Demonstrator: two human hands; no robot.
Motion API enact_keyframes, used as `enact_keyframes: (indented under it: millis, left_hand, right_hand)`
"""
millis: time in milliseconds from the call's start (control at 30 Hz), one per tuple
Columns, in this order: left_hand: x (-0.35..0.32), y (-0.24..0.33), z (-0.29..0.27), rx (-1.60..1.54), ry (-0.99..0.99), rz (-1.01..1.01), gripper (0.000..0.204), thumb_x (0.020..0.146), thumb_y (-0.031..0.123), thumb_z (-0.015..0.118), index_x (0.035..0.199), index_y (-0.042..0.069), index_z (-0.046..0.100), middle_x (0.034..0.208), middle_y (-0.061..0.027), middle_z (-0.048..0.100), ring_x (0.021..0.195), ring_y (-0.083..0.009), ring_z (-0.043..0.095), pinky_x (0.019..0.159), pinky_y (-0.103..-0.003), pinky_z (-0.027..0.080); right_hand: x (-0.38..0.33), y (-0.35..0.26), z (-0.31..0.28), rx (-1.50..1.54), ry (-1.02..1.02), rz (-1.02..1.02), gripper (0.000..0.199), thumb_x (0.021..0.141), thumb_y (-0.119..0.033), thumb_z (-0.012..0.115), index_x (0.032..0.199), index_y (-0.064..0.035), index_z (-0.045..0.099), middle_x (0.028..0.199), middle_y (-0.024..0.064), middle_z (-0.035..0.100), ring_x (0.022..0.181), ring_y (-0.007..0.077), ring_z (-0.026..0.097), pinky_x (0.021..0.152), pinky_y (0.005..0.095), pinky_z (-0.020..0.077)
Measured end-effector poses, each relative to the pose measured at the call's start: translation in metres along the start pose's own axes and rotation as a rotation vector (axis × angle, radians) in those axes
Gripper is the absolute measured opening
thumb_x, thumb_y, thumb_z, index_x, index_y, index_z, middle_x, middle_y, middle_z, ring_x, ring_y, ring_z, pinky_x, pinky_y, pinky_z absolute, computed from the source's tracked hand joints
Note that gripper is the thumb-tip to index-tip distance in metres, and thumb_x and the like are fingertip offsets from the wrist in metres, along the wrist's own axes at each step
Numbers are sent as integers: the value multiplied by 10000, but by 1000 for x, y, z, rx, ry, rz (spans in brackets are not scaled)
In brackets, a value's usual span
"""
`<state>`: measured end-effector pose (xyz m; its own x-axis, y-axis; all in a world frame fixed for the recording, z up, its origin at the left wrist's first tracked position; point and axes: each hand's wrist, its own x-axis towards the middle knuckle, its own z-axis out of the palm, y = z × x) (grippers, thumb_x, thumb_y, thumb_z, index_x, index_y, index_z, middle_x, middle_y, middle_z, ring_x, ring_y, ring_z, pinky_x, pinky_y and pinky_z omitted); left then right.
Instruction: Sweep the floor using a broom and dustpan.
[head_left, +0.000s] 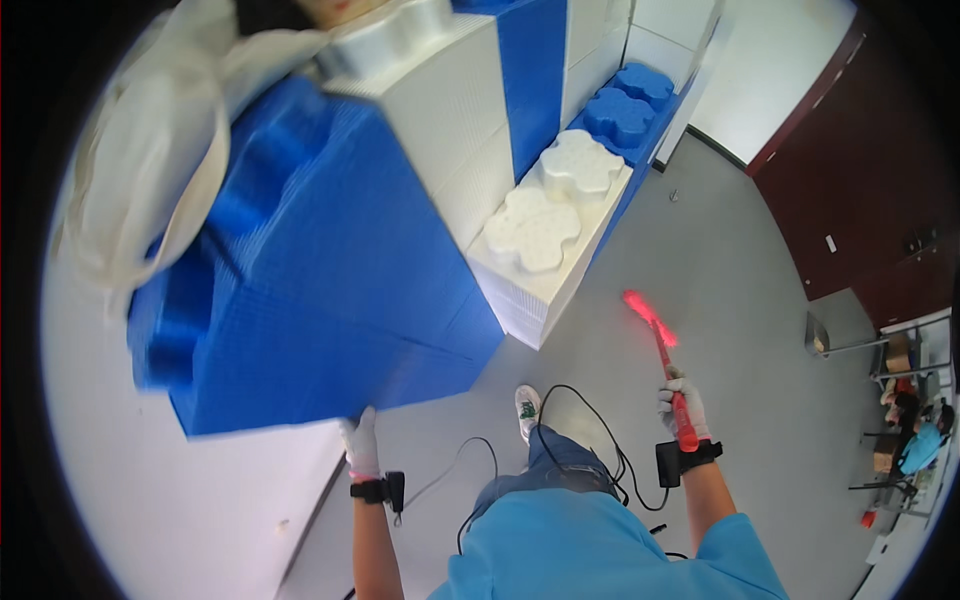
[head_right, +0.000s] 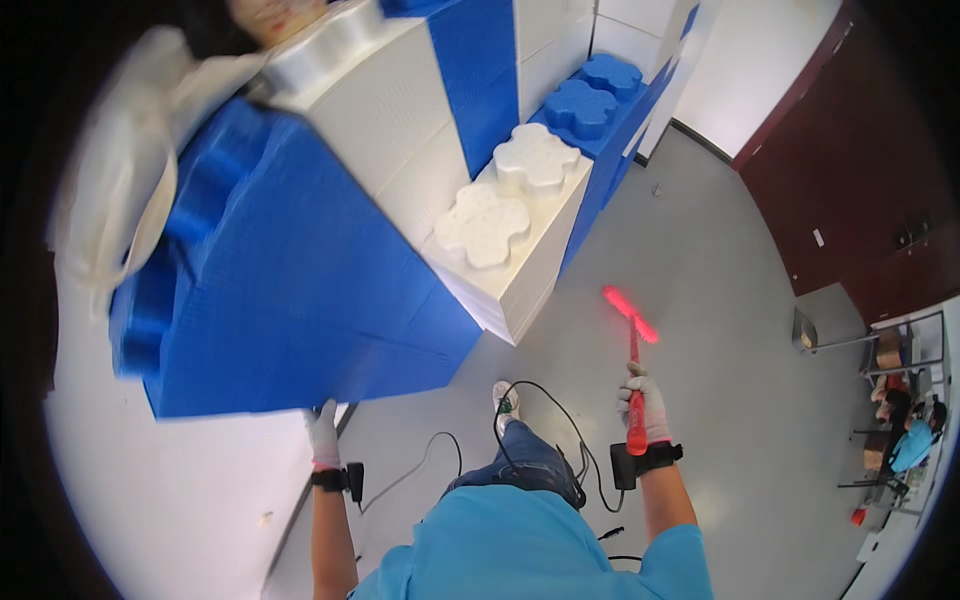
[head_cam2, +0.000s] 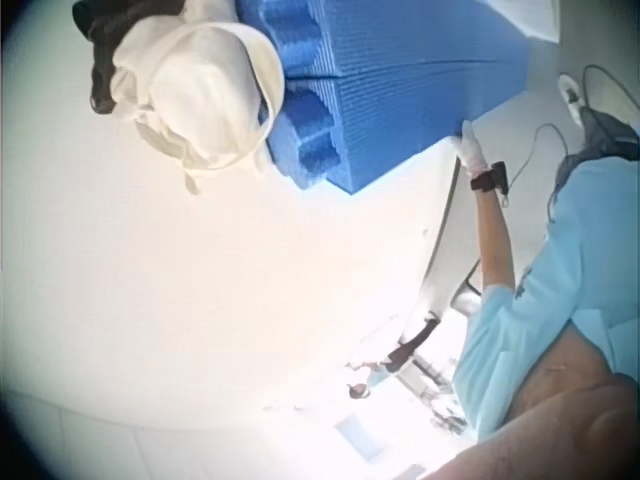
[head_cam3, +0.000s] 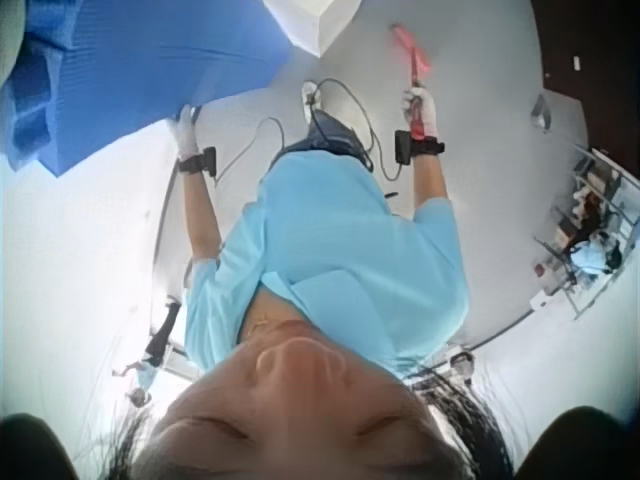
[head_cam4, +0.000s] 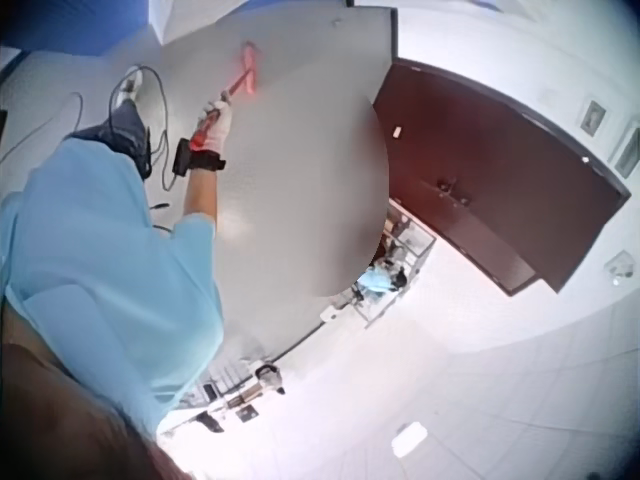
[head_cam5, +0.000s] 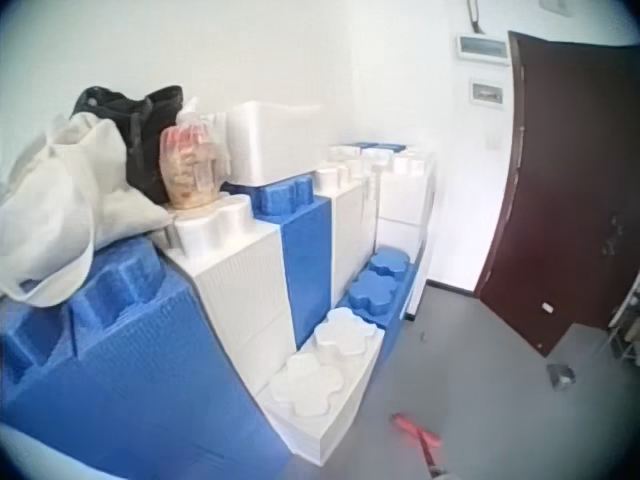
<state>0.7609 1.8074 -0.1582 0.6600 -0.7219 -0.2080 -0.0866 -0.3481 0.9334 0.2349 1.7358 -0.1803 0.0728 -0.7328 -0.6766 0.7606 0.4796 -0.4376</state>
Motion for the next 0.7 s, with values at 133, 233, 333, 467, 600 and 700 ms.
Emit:
enact_keyframes:
  millis: [133,233,333,467,600,700]
  left_hand:
    - [-36,-45,-1,5,85,27,792,831,103,581,1461,72,101,1315,-134,432,1128,-216,485,931,-308,396]
    - [-93,-95,-17,-94,161,-99,762,828,111,571,1450,55,135,1349,-133,394,1152,-215,476,927,-309,408]
    - [-173,-148,-45,-84,270,-242,730,820,110,557,1439,44,176,1331,-135,411,1160,-215,472,941,-304,398]
    - [-275,-201,-66,-88,443,-529,726,802,122,541,1435,43,193,1326,-139,416,1150,-220,479,936,-306,401]
    - [-379,-237,-69,-176,595,-623,726,789,125,556,1426,37,219,1338,-161,414,1149,-255,487,944,-338,402]
    - [-443,-265,-51,-243,804,-723,726,788,115,557,1427,39,220,1332,-165,420,1155,-252,485,943,-338,404]
  right_hand:
    - [-32,29,-24,56,-38,121,278,813,14,514,1041,-134,574,758,9,499,581,92,478,477,208,430]
    - [-68,44,-47,-40,25,208,202,839,-6,533,1017,-100,551,779,52,539,591,89,518,512,193,499]
    - [-109,56,-62,33,137,515,49,870,-67,557,910,-66,528,727,22,517,541,64,476,474,182,461]
    - [-160,54,-48,7,65,576,102,907,-84,530,822,-49,485,680,-24,432,553,43,449,478,174,425]
    - [-217,23,-7,92,34,766,71,933,-83,470,924,-16,451,684,-42,366,547,9,409,487,152,416]
    - [-248,-6,14,-179,44,888,104,939,-93,449,984,-3,420,716,-21,368,538,6,395,465,144,399]
